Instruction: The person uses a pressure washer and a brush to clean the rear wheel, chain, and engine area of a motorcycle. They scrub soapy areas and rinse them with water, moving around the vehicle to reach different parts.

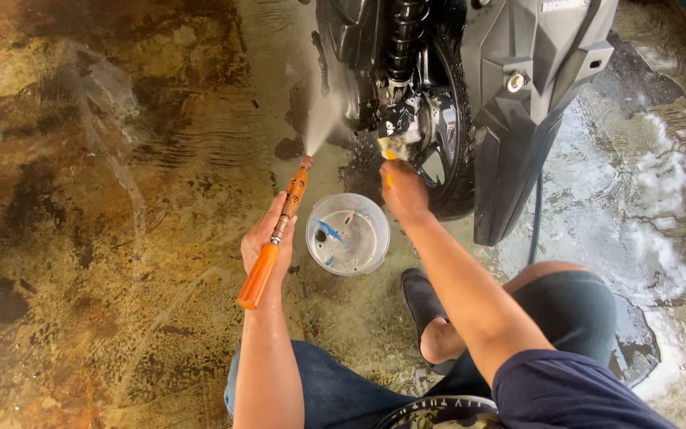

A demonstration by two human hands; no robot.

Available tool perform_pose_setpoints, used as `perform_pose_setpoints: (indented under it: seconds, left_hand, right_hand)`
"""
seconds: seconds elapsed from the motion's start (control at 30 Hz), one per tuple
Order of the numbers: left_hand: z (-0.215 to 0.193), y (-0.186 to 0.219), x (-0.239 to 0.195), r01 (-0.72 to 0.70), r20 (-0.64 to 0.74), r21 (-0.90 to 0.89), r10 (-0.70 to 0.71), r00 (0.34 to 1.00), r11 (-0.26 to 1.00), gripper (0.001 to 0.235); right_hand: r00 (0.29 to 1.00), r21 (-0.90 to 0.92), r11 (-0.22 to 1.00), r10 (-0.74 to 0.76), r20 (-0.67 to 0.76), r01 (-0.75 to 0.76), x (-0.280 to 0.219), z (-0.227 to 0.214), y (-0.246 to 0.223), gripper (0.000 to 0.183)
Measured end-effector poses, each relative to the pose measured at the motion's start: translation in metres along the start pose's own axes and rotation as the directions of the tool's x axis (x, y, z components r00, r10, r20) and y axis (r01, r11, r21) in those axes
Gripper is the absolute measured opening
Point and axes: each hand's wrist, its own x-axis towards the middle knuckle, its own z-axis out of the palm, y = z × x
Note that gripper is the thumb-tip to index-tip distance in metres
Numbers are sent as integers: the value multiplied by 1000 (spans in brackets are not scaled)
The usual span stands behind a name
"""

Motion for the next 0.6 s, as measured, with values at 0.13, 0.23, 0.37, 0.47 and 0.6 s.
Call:
perform_pose_setpoints:
  seconds: [0.13, 0.23, 0.37, 0.47, 0.6]
  left_hand:
    - [-4, -6, -3, 43, 44, 99, -47, 998, 994, 50]
    - [2, -11, -4, 80, 51, 137, -88, 995, 987, 50]
    - [16, -12, -9, 62, 85, 137, -74, 994, 989, 49]
    - [25, -11, -11, 68, 132, 114, -83, 988, 991, 47]
    - [32, -10, -11, 29, 155, 171, -56, 986, 985, 47]
  right_hand:
    - [842, 422, 781, 534, -71, -460, -50, 14, 20, 14]
    - [453, 818, -38, 817, 356, -574, -80, 40, 28, 22]
    - [293, 640, -70, 847, 443, -766, -98, 58, 44, 35]
    - [186, 665, -356, 778, 600, -657, -114, 54, 53, 35]
    - [354, 568, -112, 680, 642, -815, -143, 54, 44, 45]
